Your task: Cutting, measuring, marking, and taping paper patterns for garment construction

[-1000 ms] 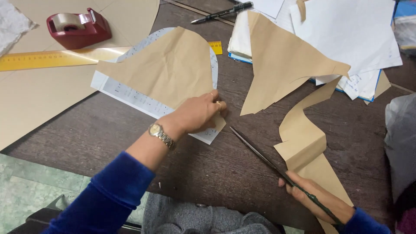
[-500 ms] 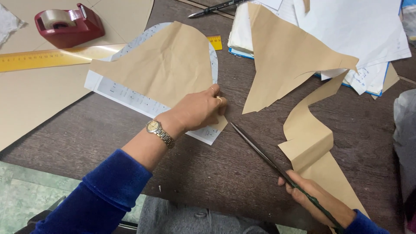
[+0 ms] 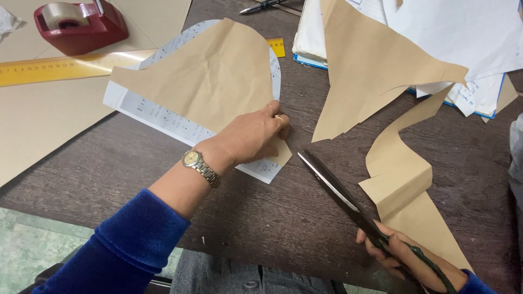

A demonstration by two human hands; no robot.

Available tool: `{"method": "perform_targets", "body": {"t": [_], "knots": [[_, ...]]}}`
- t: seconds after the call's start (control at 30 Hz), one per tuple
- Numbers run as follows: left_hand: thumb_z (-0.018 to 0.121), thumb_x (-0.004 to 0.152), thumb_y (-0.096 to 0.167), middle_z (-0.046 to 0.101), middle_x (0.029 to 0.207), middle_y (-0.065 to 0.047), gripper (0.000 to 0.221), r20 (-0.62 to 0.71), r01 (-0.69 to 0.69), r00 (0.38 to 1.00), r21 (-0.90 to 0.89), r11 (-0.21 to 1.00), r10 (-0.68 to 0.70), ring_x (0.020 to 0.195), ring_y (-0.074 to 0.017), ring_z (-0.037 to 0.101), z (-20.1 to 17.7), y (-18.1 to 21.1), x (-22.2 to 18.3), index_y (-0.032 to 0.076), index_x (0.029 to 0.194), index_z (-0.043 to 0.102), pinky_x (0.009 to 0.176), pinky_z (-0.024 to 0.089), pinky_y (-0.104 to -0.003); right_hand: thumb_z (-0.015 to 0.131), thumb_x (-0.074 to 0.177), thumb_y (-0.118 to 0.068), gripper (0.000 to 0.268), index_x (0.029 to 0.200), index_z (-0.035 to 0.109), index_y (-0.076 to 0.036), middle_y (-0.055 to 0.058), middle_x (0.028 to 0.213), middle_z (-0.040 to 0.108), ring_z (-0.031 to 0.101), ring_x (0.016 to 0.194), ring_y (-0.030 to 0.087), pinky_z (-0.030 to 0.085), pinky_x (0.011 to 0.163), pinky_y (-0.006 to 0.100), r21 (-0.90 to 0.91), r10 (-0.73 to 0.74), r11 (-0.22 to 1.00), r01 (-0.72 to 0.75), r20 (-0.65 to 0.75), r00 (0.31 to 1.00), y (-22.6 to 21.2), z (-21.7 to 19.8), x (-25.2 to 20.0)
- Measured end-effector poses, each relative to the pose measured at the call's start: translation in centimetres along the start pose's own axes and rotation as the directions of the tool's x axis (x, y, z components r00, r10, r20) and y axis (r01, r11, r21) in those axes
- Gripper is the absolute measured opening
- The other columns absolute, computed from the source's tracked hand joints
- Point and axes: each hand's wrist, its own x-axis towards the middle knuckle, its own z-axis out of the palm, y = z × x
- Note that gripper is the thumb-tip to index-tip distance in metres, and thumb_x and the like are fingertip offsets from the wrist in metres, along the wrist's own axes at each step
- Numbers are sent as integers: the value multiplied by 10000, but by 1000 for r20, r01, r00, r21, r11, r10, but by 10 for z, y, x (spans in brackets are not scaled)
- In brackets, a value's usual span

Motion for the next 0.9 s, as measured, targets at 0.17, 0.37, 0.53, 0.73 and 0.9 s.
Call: {"method": "perform_targets", "body": {"t": [0.17,0.37,0.53,0.73,0.9], "knots": [[747,744,128,439,1090,-91,303,-7,-10,1000,-12,1000,10,634,-322,593,2,-5,-2,145,974,551,569,474,-477,487,804,-465,695,1371,517,-64,71,1240,677,659,988,146,519,872,245,-117,-176,978,171,-40,984,42,-22,18],[692,786,95,437,1038,-96,234,-54,-78,996,-69,995,74,620,-308,574,0,-4,-9,126,960,539,558,473,-459,458,807,-497,653,1331,557,-119,-38,1205,675,634,1031,67,463,927,206,-323,-161,937,135,-56,985,30,-13,25],[755,756,110,434,1030,-80,302,-61,-74,996,-80,994,69,678,-296,582,0,-5,-12,125,955,530,580,485,-452,522,827,-405,720,1458,367,-95,64,1299,663,663,1078,127,525,890,232,-130,-180,976,173,-46,983,54,-23,32],[747,754,87,436,1023,-84,306,-84,-91,993,-100,991,83,715,-292,577,-1,-4,-15,129,959,524,603,487,-439,487,837,-416,536,1277,634,-147,-42,1244,697,672,1139,69,470,993,218,-331,-78,943,44,-89,993,27,-1,34],[743,800,136,457,1097,-110,380,-197,-165,970,-122,979,139,778,-314,619,6,-5,-22,110,1102,514,663,501,-431,417,765,-622,653,1184,628,-169,-85,1111,685,648,1029,9,498,861,182,-518,-165,848,112,-58,985,32,8,41]]}}
